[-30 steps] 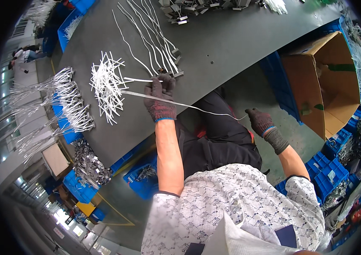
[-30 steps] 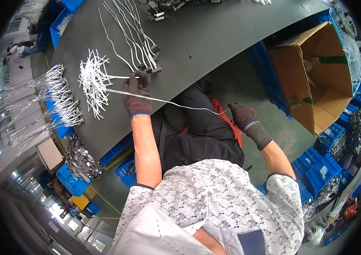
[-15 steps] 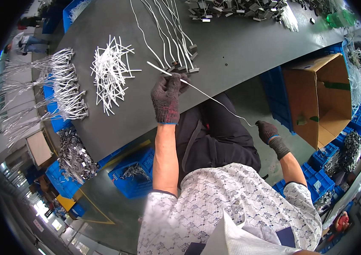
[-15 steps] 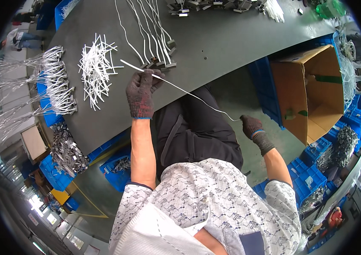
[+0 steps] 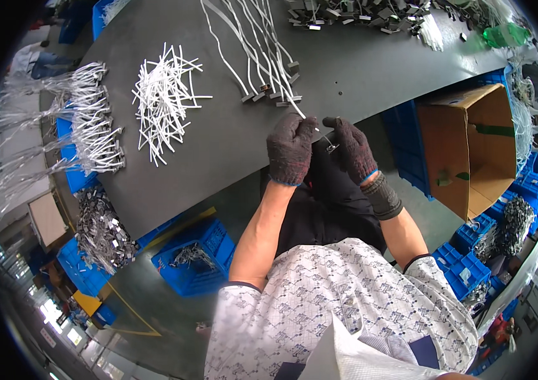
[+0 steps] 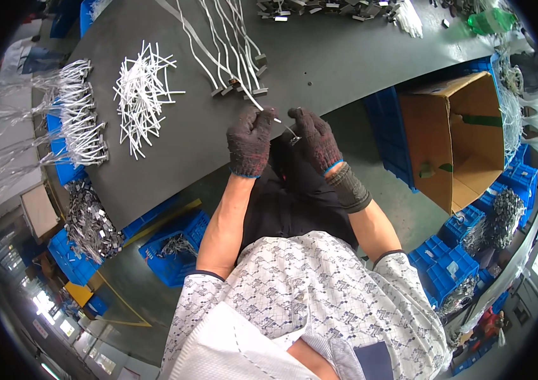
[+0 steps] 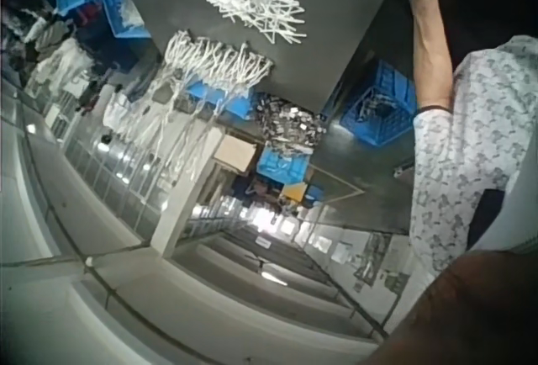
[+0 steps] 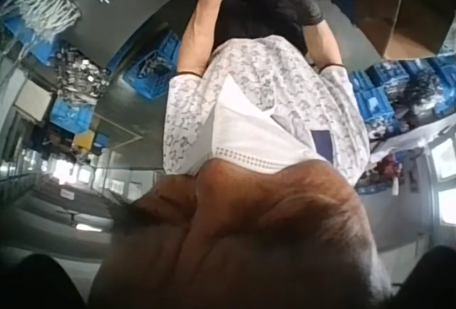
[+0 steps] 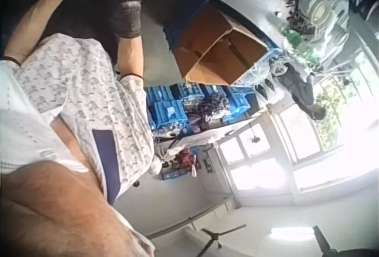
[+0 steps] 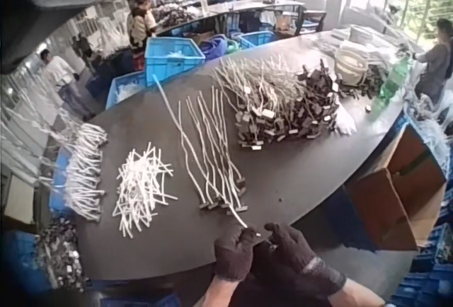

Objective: Sorting and bundling thin metal wires into organized groups on a factory workbench.

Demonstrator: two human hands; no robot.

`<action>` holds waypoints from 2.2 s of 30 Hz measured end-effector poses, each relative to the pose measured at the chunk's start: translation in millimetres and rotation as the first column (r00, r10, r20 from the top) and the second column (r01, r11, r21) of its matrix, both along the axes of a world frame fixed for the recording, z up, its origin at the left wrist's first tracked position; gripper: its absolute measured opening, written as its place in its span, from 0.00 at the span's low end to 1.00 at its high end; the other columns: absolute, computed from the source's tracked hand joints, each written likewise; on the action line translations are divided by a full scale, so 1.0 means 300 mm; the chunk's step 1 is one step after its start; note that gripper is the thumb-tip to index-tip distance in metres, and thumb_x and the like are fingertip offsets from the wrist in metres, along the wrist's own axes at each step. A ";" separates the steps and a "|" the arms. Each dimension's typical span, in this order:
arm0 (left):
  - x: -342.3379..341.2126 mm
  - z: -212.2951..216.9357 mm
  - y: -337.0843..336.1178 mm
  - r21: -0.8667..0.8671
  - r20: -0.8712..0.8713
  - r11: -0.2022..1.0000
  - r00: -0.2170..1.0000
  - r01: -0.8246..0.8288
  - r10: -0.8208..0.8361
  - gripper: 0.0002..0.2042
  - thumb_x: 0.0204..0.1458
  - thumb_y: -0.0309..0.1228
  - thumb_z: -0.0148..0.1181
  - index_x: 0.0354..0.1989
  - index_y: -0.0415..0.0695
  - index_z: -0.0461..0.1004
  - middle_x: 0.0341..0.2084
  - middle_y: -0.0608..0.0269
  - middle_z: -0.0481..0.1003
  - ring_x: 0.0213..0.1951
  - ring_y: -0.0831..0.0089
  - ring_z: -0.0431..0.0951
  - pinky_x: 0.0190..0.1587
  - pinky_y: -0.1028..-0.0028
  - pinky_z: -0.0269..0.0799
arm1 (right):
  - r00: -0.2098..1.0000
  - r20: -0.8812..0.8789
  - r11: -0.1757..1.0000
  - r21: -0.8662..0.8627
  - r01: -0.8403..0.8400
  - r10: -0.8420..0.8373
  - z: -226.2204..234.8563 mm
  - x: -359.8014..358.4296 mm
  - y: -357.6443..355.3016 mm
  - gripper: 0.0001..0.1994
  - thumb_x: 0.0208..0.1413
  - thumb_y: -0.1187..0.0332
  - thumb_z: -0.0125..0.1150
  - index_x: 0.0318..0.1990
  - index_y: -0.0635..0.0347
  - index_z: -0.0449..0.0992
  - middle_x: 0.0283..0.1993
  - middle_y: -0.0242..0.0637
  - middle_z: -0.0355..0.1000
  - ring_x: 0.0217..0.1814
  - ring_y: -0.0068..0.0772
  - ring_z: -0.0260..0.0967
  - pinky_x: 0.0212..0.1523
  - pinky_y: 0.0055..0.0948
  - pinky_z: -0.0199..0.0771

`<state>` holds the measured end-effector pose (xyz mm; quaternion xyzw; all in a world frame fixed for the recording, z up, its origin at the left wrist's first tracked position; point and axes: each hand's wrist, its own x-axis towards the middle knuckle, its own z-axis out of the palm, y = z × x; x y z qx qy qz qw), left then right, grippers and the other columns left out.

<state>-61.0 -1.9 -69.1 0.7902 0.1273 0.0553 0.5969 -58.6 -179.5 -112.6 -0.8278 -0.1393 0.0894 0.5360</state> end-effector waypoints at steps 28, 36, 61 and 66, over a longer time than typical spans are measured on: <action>0.285 -0.183 0.508 0.346 -0.374 0.937 0.923 0.053 0.086 0.22 0.61 0.49 0.53 0.40 0.40 0.80 0.26 0.46 0.79 0.29 0.51 0.80 0.34 0.58 0.73 | 0.967 0.255 0.953 -0.300 0.053 0.027 -0.175 0.826 0.203 0.30 0.57 0.75 0.64 0.68 0.47 0.67 0.49 0.38 0.80 0.46 0.31 0.79 0.46 0.34 0.83; 0.370 -0.259 0.795 0.826 -0.403 0.563 0.722 0.023 0.563 0.28 0.51 0.58 0.55 0.36 0.42 0.84 0.36 0.44 0.82 0.39 0.45 0.82 0.44 0.55 0.76 | 0.946 -0.200 0.955 0.104 0.278 -0.254 -0.217 0.786 0.179 0.18 0.59 0.62 0.64 0.54 0.56 0.77 0.40 0.38 0.80 0.38 0.26 0.77 0.38 0.27 0.78; -0.088 -0.335 0.723 -0.786 -0.501 0.277 0.832 -0.552 0.237 0.08 0.61 0.32 0.63 0.44 0.44 0.76 0.32 0.67 0.77 0.26 0.84 0.73 0.24 0.84 0.68 | 0.794 -0.588 0.969 0.071 0.238 -0.152 0.012 0.018 -0.234 0.14 0.66 0.60 0.56 0.45 0.62 0.78 0.31 0.33 0.74 0.24 0.22 0.70 0.25 0.26 0.71; -0.046 -0.253 0.562 -0.935 -0.339 0.097 0.940 -0.342 0.049 0.09 0.62 0.29 0.62 0.48 0.42 0.76 0.35 0.62 0.79 0.33 0.79 0.80 0.33 0.79 0.81 | 0.830 -0.539 0.803 -0.553 -0.222 -0.141 -0.409 -0.411 -0.726 0.13 0.65 0.65 0.54 0.53 0.58 0.76 0.34 0.42 0.77 0.32 0.41 0.77 0.34 0.39 0.76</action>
